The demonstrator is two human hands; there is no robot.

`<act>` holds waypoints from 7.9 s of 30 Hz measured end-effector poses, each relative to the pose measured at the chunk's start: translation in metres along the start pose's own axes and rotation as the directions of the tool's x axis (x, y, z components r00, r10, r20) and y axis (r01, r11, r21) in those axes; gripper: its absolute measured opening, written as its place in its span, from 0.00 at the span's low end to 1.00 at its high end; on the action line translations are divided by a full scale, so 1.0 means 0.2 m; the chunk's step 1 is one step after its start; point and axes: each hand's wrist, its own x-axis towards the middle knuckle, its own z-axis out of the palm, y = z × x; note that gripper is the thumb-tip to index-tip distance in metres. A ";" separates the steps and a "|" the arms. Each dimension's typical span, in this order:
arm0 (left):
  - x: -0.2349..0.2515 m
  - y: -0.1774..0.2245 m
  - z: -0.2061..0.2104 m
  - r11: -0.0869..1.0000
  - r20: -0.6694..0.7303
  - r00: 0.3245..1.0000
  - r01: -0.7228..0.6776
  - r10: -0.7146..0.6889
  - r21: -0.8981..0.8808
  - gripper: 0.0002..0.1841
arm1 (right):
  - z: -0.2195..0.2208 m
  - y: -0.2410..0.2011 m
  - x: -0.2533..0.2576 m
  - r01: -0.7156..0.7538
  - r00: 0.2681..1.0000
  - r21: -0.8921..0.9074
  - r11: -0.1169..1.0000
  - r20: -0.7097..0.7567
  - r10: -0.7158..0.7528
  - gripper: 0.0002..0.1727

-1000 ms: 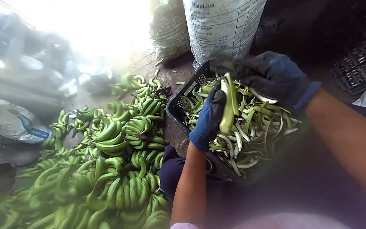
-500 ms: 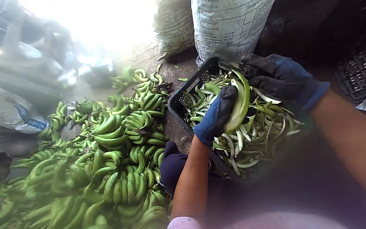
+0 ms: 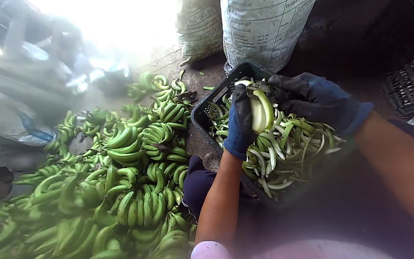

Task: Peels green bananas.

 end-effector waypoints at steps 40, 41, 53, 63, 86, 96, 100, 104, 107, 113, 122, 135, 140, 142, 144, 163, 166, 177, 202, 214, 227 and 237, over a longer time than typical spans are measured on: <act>0.03 -0.09 -0.04 0.898 0.014 0.916 0.391 -0.402 0.203 0.28 | 0.13 0.07 -0.02 -0.547 0.837 0.197 0.814 0.115 0.535 0.23; 0.04 -0.08 -0.07 0.903 0.010 0.905 0.425 -0.426 0.067 0.28 | 0.12 0.04 -0.03 -0.427 0.904 0.167 0.889 0.094 0.417 0.26; -0.05 0.03 -0.10 0.972 -0.032 0.973 0.225 -0.227 -0.066 0.26 | 0.11 0.01 -0.08 0.285 0.958 -0.147 0.947 0.063 -0.278 0.32; -0.05 0.00 -0.20 0.880 -0.007 1.000 -0.006 0.010 0.476 0.27 | 0.02 0.16 0.02 -0.416 0.894 0.308 0.856 -0.033 0.446 0.27; 0.19 -0.51 -0.12 -0.116 -0.069 0.876 0.015 -0.477 0.993 0.27 | -1.09 -0.01 -0.28 0.323 0.621 0.549 0.771 -0.738 0.265 0.21; 0.12 -0.08 -0.10 0.833 0.267 0.931 0.064 -0.247 0.550 0.22 | 0.06 0.06 -0.12 0.056 0.975 -0.115 0.992 0.220 -0.030 0.21; 0.10 -0.04 -0.11 0.921 0.226 0.941 0.162 -0.253 0.355 0.23 | 0.04 0.05 -0.07 0.130 0.991 -0.021 0.991 0.024 -0.130 0.14; 0.10 -0.07 -0.17 0.857 0.007 0.971 0.206 -0.238 0.473 0.42 | 0.03 0.06 -0.04 0.109 0.986 0.057 0.992 -0.131 -0.101 0.13; 0.07 -0.11 -0.19 0.856 -0.113 0.932 0.362 -0.345 0.369 0.42 | 0.02 0.01 -0.03 0.060 0.986 0.415 0.908 -0.167 0.011 0.13; 0.01 -0.12 -0.15 0.918 0.238 0.925 0.344 -0.296 -0.195 0.29 | 0.04 -0.04 -0.02 0.116 0.987 0.606 0.787 -0.160 -0.023 0.15; 0.00 -0.07 -0.21 0.950 -0.222 0.974 0.028 0.044 0.312 0.31 | 0.16 -0.14 0.01 -0.336 0.916 0.476 0.813 -0.037 0.400 0.24; 0.09 0.01 -0.28 0.995 -0.067 0.994 -0.078 0.082 0.062 0.33 | 0.13 -0.06 -0.02 -0.012 0.995 0.200 0.980 0.100 -0.009 0.32; -0.09 0.04 -0.18 0.958 -0.004 0.999 -0.043 0.046 0.283 0.25 | 0.12 -0.05 0.04 0.181 0.982 -0.146 0.972 0.072 -0.172 0.30; -0.13 0.05 -0.14 0.975 0.065 0.998 -0.002 -0.013 0.222 0.25 | 0.08 0.01 0.09 0.034 0.998 -0.230 0.973 -0.041 -0.045 0.28; -0.13 0.06 -0.14 0.991 0.163 0.981 0.093 -0.109 0.099 0.26 | 0.00 0.08 0.14 -0.136 0.985 -0.249 0.959 -0.142 0.103 0.29; 0.02 -0.05 -0.15 0.990 -0.134 0.991 0.019 0.001 0.142 0.26 | 0.01 -0.14 0.04 0.151 0.989 -0.077 0.986 0.017 -0.150 0.31; 0.05 -0.03 -0.11 1.000 -0.258 0.966 -0.021 0.014 -0.021 0.23 | 0.09 -0.03 0.03 0.235 0.972 -0.107 0.966 0.045 -0.231 0.30; 0.06 -0.05 -0.09 0.961 -0.220 0.972 0.014 -0.078 -0.277 0.19 | 0.11 -0.03 0.02 0.169 0.986 -0.156 0.973 0.024 -0.167 0.30; 0.10 -0.07 -0.13 0.813 -0.121 0.977 0.075 -0.176 -0.577 0.24 | 0.20 0.02 0.02 0.294 0.948 -0.228 0.928 -0.051 -0.313 0.31; 0.10 0.00 -0.06 0.940 -0.188 0.982 -0.091 0.029 -0.329 0.18 | 0.13 -0.13 0.04 0.000 1.000 -0.163 0.987 -0.010 -0.002 0.31; 0.03 -0.05 0.00 0.914 -0.005 0.954 0.289 -0.300 0.286 0.32 | 0.14 0.16 0.05 -0.445 0.895 0.078 0.892 0.071 0.440 0.20; 0.05 -0.03 -0.17 0.882 0.033 0.942 0.324 -0.334 -0.342 0.25 | 0.12 -0.01 -0.02 0.287 0.958 -0.241 0.927 0.052 -0.283 0.32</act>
